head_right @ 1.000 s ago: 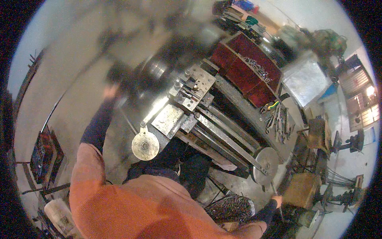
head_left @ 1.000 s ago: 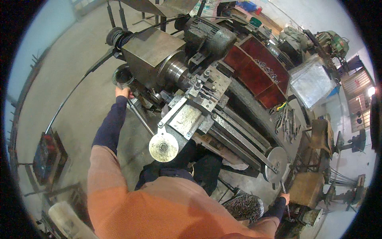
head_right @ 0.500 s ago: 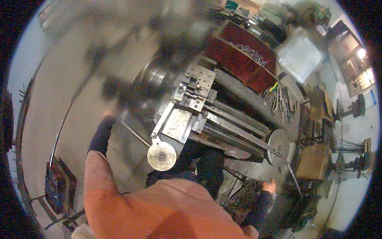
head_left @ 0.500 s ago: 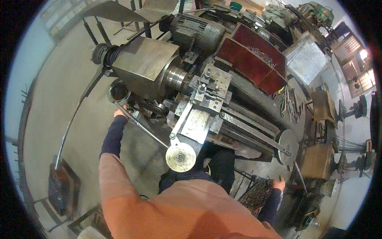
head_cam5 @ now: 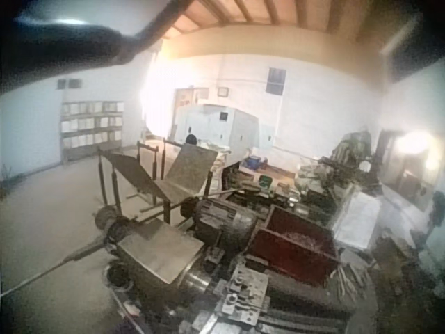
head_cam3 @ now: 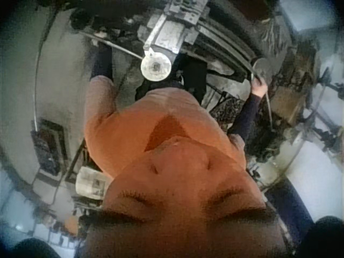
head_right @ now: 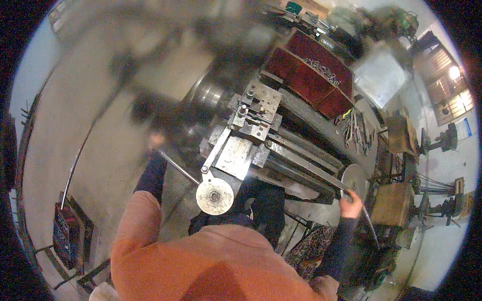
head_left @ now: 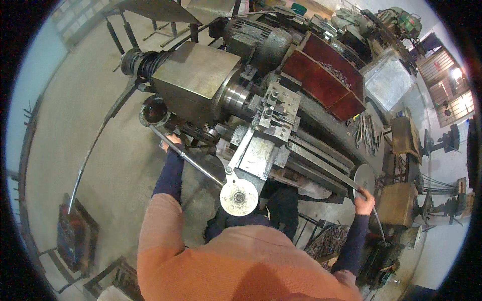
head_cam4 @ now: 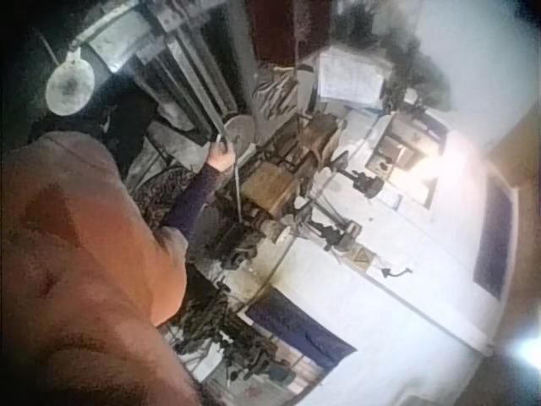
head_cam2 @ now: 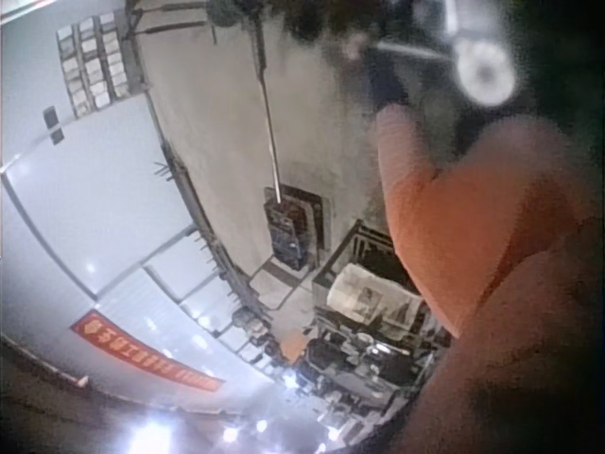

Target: The person operates a metal lathe, repeatedly loading small cylindrical metal parts into the chuck, adjusting the machine with handwheels, and removing the parts after machining. The person places each finished part into a nearby bin.

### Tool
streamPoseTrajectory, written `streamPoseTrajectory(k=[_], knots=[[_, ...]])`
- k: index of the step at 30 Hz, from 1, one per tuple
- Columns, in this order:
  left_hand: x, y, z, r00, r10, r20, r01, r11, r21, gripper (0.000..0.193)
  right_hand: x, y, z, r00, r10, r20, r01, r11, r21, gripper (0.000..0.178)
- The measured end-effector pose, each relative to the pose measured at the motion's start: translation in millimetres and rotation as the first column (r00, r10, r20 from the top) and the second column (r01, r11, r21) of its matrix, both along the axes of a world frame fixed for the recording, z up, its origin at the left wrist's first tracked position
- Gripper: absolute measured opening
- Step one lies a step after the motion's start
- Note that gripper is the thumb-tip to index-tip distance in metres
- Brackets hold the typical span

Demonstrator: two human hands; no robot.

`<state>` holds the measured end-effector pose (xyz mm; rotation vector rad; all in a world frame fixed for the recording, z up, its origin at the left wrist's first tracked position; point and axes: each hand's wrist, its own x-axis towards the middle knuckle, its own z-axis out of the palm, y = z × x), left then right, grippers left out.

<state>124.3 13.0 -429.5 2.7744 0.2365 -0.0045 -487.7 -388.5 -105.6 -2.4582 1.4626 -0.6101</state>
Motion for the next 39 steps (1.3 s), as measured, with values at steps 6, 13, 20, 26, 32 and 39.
streamPoseTrajectory(k=[6, 13, 20, 26, 32, 39], knots=[[18, 42, 11, 0.905, -0.387, -0.175, 0.380, 0.922, -0.071, 0.026, 100, 16, 72, 0.898, 0.424, 0.117, -0.407, 0.902, -0.144, 0.037], [5, 57, 74, 0.857, -0.444, -0.262, 0.475, 0.878, 0.066, 0.030, 259, 61, 104, 0.503, 0.838, 0.212, -0.820, 0.540, -0.190, 0.036], [13, 185, 238, 0.776, -0.444, 0.448, 0.402, 0.895, 0.192, 0.032, 401, 118, 71, 0.466, 0.813, -0.349, -0.866, 0.500, 0.010, 0.026], [17, 310, 286, 1.000, -0.027, -0.003, 0.026, 0.928, 0.371, 0.049, 421, 119, 68, 0.504, 0.789, -0.350, -0.797, 0.581, 0.163, 0.025], [-97, 238, 288, 0.983, 0.101, 0.155, -0.116, 0.989, 0.090, 0.056, 424, 118, 66, 0.489, 0.788, -0.373, -0.808, 0.571, 0.148, 0.024], [-161, 167, 323, 0.995, -0.026, 0.094, 0.004, 0.974, 0.228, 0.052, 408, 120, 70, 0.500, 0.781, -0.374, -0.855, 0.513, -0.073, 0.020]])
